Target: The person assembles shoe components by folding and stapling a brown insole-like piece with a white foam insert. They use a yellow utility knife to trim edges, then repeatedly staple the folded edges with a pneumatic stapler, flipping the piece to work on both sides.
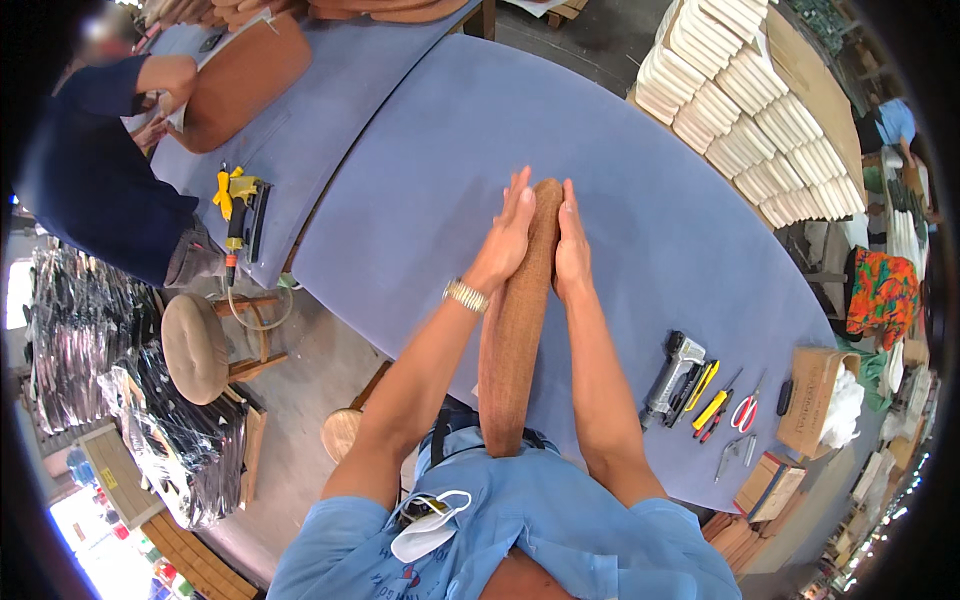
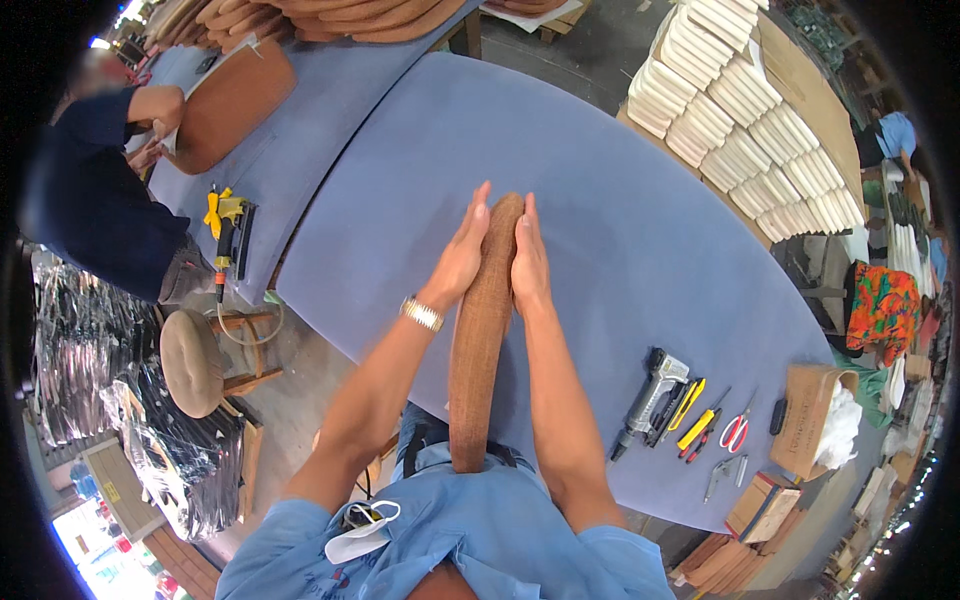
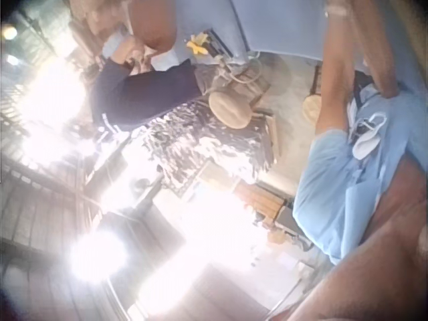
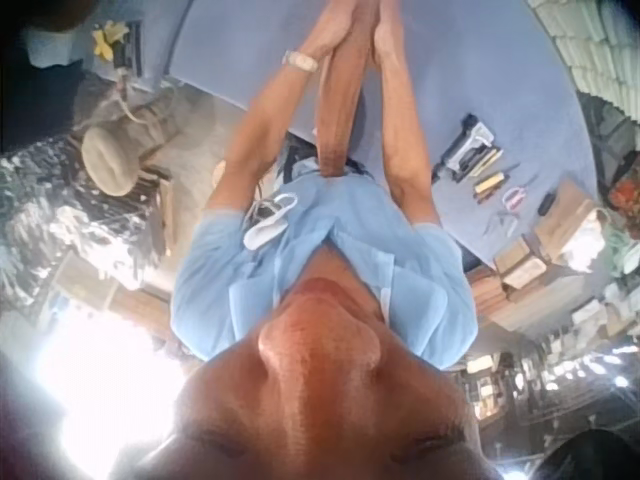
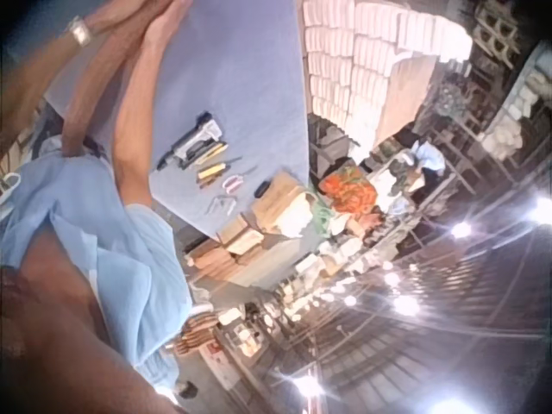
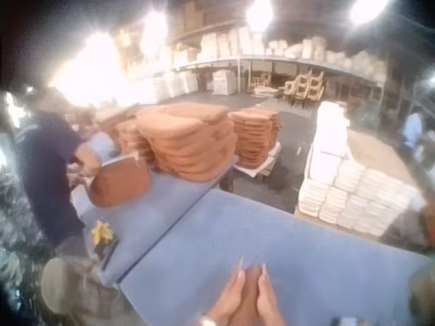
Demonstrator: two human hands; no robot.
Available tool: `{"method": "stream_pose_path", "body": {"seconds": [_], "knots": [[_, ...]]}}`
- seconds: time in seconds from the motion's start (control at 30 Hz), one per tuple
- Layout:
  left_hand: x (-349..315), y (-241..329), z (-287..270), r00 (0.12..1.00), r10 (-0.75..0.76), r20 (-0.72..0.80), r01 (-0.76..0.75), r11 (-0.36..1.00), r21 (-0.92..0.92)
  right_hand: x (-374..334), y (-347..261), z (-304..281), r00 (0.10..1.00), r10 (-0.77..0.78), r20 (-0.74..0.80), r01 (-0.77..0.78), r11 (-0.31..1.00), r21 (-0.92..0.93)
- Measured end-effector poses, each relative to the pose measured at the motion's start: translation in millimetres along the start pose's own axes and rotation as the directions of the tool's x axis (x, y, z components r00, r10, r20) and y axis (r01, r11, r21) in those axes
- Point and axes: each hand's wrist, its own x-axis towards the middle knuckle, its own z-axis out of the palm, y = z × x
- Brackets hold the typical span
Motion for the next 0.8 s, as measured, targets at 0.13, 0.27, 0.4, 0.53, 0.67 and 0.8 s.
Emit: {"method": "stream_pose_path", "body": {"seconds": [0.13,0.27,0.4,0.53,0.67,0.8], "knots": [[-53,-24,4,0.999,0.032,-0.002,-0.032,0.998,0.045,-61,-13,81,0.995,-0.076,-0.064,0.062,0.979,-0.196],[-45,-36,8,0.997,0.080,-0.007,-0.080,0.996,-0.032,-94,-5,83,0.965,-0.259,0.046,0.247,0.833,-0.496],[-49,-24,10,0.998,0.057,-0.033,-0.057,0.998,0.004,-149,14,81,0.920,-0.345,0.187,0.377,0.639,-0.670],[-86,-50,2,1.000,0.006,0.001,-0.006,0.994,-0.109,-209,36,77,0.902,-0.350,0.252,0.419,0.573,-0.705],[-148,-83,15,0.998,-0.050,-0.047,0.037,0.968,-0.250,-231,49,73,0.918,-0.335,0.212,0.383,0.611,-0.693],[-130,-41,-1,0.995,0.062,-0.083,-0.086,0.939,-0.334,-197,37,82,0.927,-0.301,0.222,0.371,0.668,-0.645]]}}
